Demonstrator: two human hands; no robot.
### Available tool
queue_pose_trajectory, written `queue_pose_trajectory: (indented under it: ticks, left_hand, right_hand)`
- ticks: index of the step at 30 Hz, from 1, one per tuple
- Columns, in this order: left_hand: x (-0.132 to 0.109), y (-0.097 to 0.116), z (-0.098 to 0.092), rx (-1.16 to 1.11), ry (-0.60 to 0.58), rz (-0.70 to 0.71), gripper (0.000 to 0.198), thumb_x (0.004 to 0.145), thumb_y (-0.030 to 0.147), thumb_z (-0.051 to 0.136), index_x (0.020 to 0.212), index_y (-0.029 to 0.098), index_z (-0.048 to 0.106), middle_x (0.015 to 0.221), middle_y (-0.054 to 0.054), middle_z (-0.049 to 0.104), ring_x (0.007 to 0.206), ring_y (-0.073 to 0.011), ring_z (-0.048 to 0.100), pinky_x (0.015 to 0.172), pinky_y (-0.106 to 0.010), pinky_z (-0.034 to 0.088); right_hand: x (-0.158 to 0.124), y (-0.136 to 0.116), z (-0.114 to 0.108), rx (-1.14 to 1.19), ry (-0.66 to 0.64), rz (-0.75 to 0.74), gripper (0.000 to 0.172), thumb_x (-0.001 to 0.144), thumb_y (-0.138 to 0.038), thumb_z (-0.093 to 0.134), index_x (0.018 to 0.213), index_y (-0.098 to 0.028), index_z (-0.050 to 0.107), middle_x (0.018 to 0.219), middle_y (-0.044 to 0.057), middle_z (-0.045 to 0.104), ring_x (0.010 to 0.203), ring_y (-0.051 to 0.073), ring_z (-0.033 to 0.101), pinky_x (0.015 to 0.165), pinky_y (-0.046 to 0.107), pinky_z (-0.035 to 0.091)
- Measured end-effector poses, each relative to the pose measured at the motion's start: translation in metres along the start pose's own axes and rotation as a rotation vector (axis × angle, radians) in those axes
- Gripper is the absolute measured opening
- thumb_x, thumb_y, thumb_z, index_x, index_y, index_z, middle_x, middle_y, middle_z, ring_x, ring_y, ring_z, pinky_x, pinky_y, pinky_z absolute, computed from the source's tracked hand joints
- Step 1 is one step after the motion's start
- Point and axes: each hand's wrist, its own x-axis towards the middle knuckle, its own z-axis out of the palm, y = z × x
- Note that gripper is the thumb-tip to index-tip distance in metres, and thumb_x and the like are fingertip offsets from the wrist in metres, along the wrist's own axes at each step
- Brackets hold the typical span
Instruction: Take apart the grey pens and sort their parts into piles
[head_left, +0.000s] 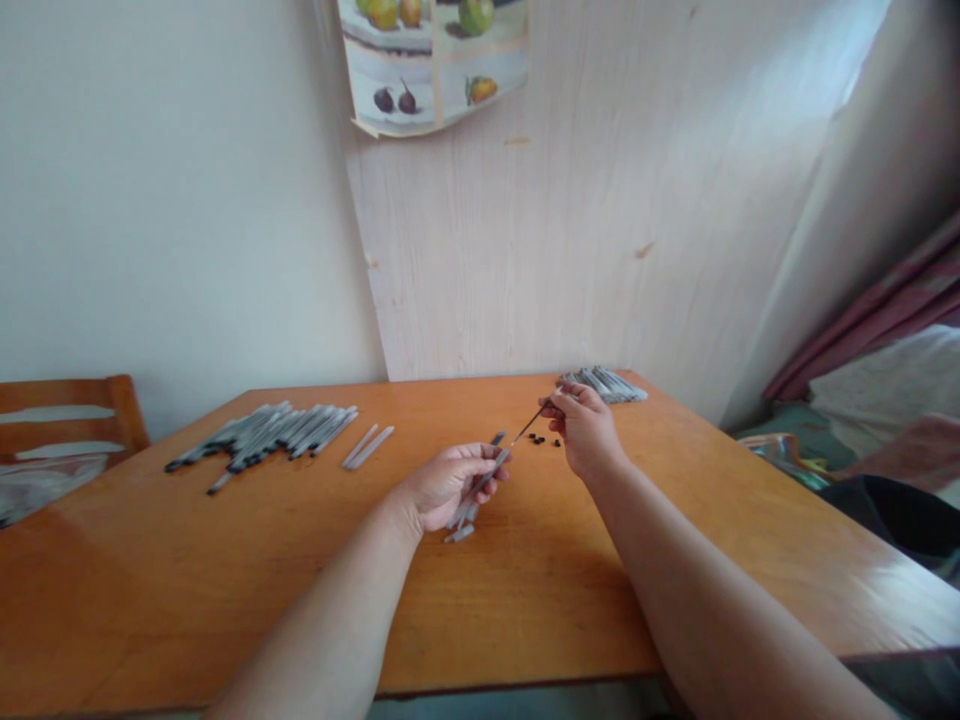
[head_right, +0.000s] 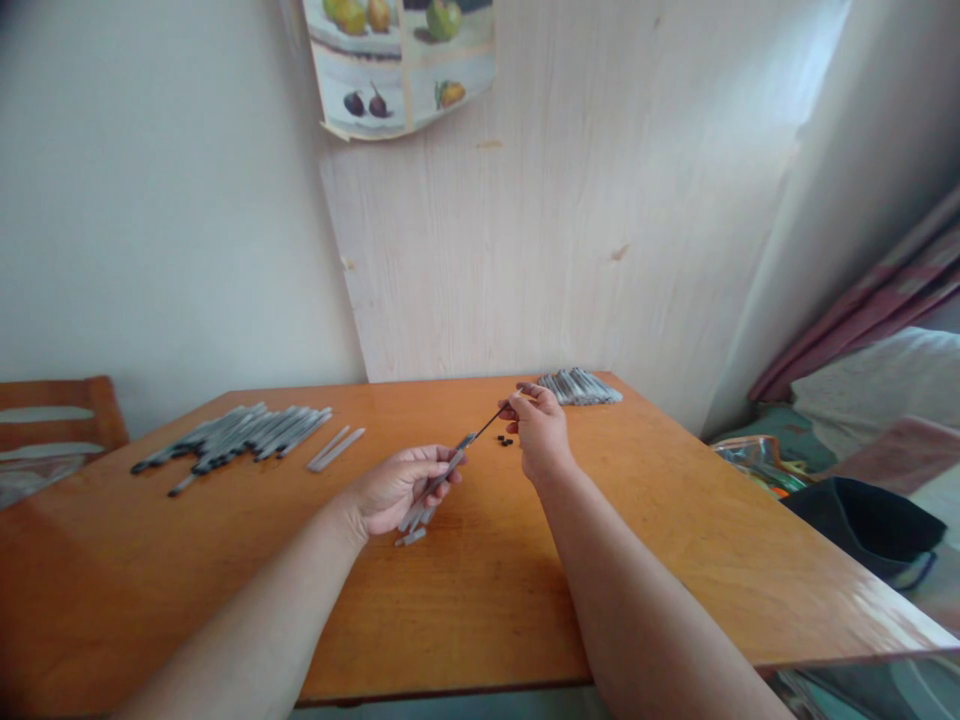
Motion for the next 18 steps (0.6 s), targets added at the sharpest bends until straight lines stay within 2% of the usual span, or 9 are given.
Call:
queue_pose_trajectory:
  ticks: [18]
  left_hand:
    - [0.002,-0.001,-0.001,-0.029,0.007,0.009,0.019,0.077,0.012,0.063,0.095,0.011,0.065,0.076,-0.006,0.063,0.055,-0.0065,0.052,0.046,-0.016,0.034]
  right_hand:
    - [-0.012,0.004,0.009,-0.088,-0.056,0.009,0.040,0.070,-0.037,0.068,0.103,-0.020,0.055,0.079,0.004,0.069,0.062,0.012,0.061,0.045,0.018,0.041]
